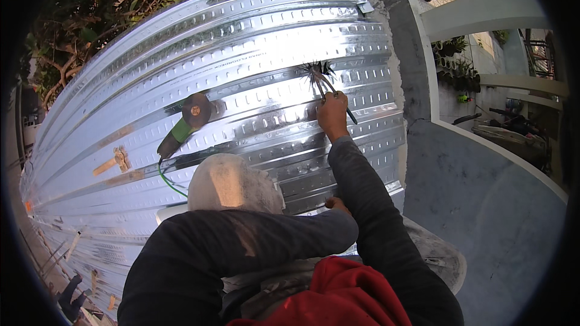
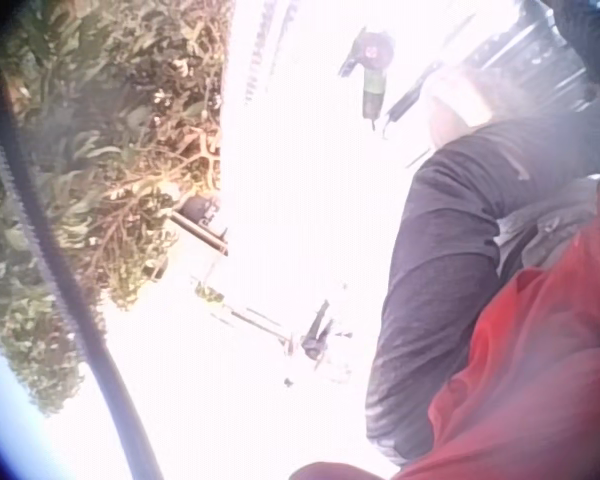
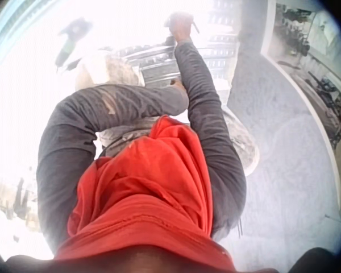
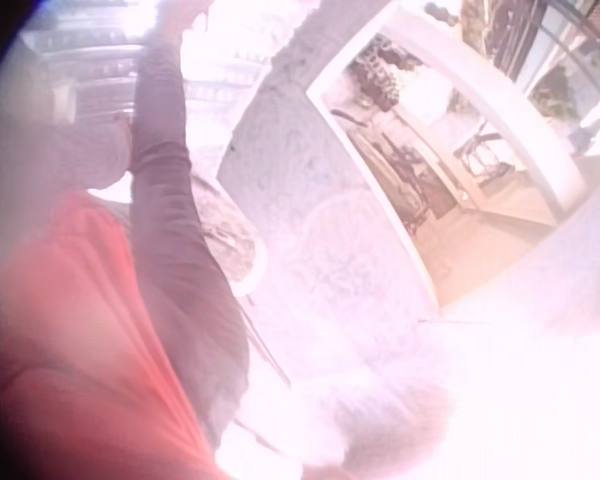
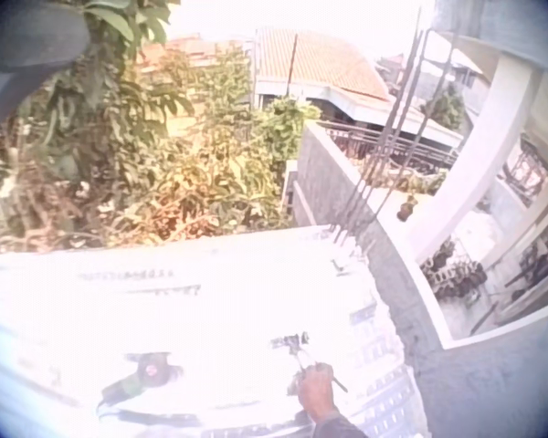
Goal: The person uses a pair of snips and an angle grinder to cut a hole in a corrugated metal roof panel.
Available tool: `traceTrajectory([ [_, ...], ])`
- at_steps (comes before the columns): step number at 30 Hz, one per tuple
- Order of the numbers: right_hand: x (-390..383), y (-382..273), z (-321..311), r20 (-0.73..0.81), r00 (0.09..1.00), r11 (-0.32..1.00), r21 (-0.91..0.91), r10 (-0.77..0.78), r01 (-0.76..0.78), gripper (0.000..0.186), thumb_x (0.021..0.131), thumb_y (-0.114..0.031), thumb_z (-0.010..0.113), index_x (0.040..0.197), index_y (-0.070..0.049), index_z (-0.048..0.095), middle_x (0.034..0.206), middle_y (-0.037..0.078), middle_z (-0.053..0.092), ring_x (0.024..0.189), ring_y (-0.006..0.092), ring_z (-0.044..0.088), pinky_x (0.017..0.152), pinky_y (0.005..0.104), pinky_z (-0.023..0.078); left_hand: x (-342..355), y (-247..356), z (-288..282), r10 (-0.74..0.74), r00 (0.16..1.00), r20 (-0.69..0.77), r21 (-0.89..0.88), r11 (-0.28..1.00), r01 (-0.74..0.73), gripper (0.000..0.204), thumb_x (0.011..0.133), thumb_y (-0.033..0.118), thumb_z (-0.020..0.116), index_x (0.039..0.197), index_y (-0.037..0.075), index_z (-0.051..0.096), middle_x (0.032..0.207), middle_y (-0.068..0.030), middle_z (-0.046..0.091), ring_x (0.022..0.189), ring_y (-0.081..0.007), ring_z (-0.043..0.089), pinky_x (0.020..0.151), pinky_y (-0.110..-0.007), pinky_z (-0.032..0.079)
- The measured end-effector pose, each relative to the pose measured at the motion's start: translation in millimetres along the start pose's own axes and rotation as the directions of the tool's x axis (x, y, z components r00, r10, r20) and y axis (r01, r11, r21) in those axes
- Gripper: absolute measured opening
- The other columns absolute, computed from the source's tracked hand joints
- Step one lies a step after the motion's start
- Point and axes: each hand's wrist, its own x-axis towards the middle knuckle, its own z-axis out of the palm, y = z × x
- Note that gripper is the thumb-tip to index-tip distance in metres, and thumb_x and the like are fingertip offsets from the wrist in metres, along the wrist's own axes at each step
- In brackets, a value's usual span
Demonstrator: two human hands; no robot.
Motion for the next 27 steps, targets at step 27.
traceTrajectory([
  [27,43.3,-29.2,-109.3,0.567,0.81,0.964,-0.097,-0.15,0.246,0.027,0.087,-0.016,0.054,0.091,0.001,0.074,0.099,0.025,0.07,0.096,0.0405,0.069,0.087,0.0455,0.055,30.6,25.2,18.8,0.054,0.996,-0.073,0.101,0.994,-0.047,0.058,0.082,0.033,0.076,0.135,0.018,0.062,0.136,-0.0058,0.062,0.121,-0.0374,0.059,0.098,-0.063,0.04],
])
